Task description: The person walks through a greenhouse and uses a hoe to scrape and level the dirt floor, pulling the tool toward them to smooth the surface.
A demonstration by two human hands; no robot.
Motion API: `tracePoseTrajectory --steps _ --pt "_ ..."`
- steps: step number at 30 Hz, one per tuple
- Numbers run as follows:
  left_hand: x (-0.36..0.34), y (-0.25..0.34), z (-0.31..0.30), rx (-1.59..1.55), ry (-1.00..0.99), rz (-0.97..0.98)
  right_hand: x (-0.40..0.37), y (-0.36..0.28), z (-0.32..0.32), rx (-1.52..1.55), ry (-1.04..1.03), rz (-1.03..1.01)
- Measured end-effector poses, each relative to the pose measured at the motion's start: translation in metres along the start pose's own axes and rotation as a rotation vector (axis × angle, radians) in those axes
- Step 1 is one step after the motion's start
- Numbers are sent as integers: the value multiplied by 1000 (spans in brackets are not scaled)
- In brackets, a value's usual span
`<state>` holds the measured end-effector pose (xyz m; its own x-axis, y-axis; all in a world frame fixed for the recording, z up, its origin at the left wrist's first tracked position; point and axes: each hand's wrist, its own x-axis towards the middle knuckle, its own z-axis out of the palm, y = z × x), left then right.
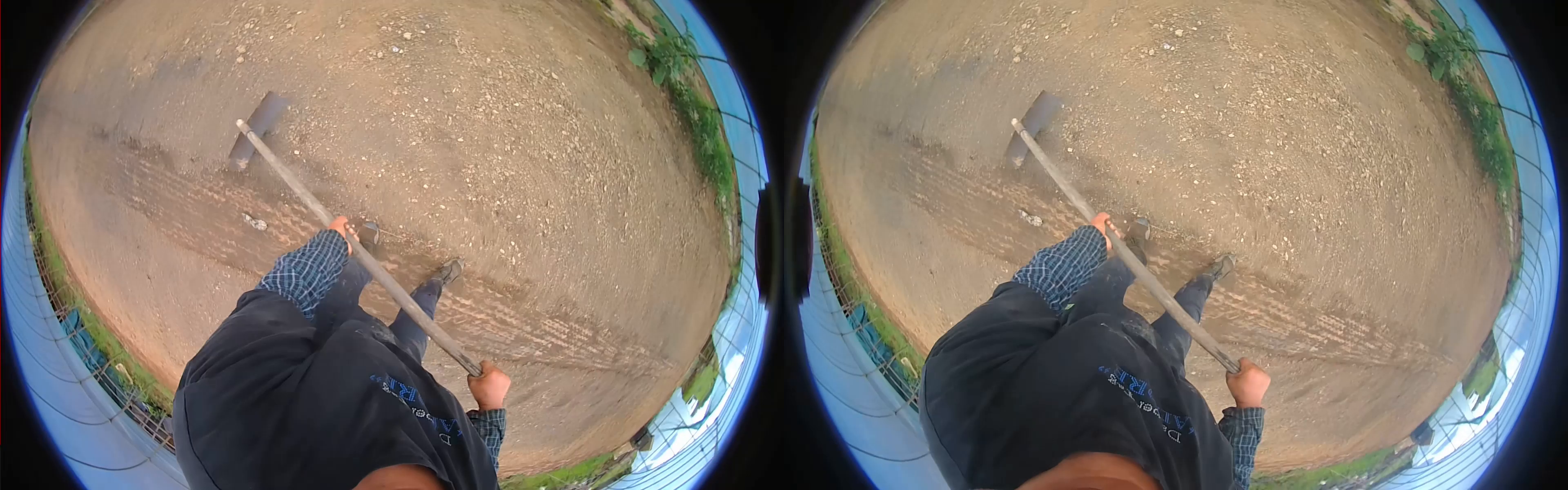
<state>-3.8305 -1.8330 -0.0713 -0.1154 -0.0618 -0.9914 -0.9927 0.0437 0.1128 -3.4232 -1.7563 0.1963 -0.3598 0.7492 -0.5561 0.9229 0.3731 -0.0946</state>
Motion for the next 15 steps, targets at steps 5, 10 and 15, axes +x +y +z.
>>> tracePoseTrajectory --steps 5,10,15 --pt "-57 -48 -5 120 37 -49 -96 16 15 24 -140 244" --pt "-93 -200 18 309 -226 -294 -206 71 -65 -154 -239 536" --pt "-187 -313 86 384 -384 -715 -260 99 -201 -375 -588 800"
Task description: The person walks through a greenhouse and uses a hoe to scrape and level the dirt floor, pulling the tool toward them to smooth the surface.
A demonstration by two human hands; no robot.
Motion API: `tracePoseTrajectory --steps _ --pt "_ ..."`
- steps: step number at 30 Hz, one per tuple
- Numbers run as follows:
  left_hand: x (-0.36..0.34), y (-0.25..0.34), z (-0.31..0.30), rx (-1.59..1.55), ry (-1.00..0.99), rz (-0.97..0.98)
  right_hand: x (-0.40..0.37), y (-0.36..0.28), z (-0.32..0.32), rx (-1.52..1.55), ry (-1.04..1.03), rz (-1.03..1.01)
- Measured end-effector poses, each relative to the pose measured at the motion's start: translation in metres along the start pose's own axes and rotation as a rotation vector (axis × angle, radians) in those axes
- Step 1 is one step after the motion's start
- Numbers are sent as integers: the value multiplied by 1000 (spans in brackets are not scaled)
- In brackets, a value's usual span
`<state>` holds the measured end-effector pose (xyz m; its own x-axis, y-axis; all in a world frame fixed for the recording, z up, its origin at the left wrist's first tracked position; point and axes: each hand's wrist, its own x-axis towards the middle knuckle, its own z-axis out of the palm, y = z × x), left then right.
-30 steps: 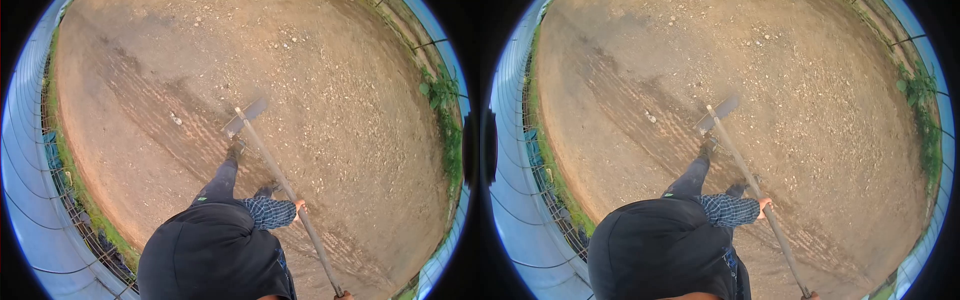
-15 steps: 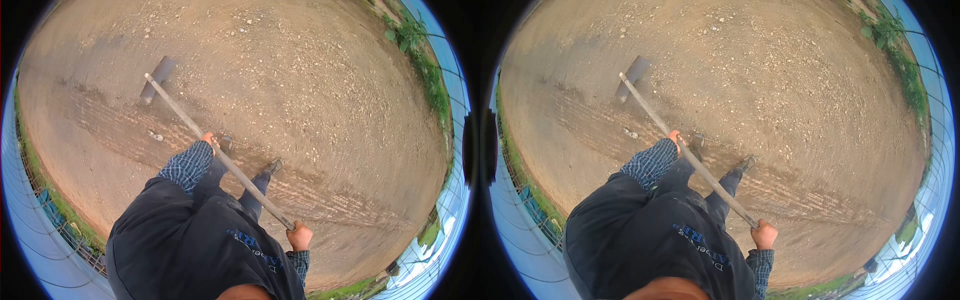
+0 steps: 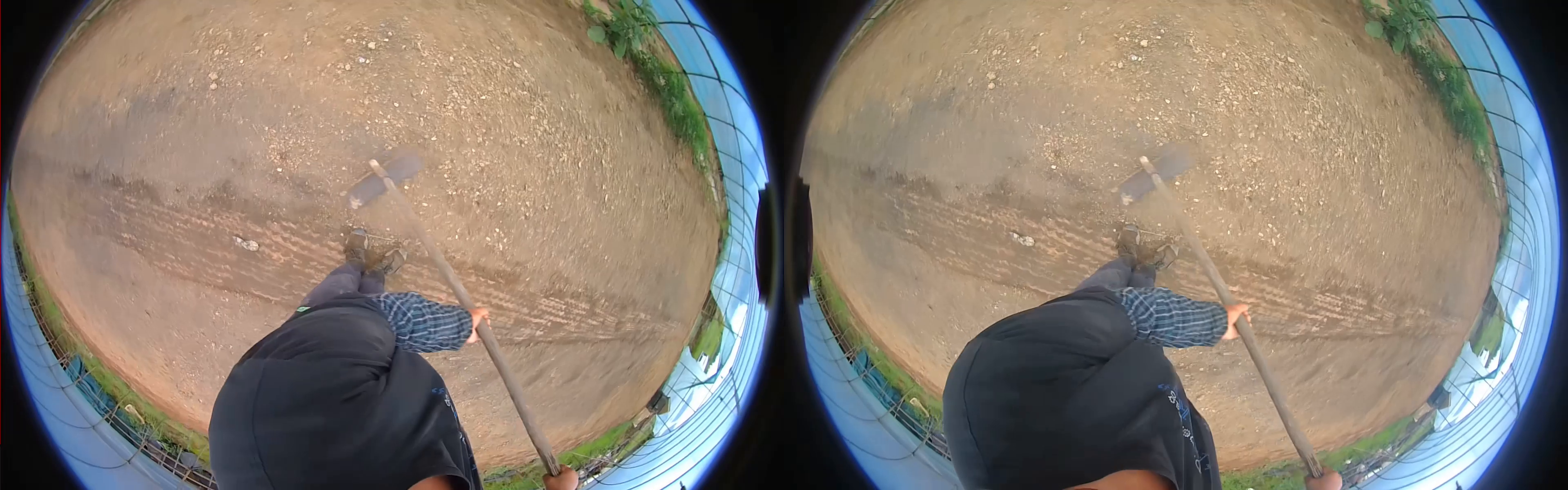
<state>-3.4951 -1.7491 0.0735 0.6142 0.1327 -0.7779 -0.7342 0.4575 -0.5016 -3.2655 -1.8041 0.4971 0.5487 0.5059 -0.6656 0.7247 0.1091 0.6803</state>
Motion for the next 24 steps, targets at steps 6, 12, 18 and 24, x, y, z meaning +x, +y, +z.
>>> tracePoseTrajectory --steps 6,12,18,24 --pt "43 1 100 12 -77 -46 59 53 -44 174 226 11" --pt "82 74 107 -138 -98 113 147 13 -91 214 356 -119" --pt "26 220 59 -70 -27 440 218 -113 -142 165 452 -389" --pt "-60 329 -61 -159 195 868 184 -263 -99 368 645 -739"
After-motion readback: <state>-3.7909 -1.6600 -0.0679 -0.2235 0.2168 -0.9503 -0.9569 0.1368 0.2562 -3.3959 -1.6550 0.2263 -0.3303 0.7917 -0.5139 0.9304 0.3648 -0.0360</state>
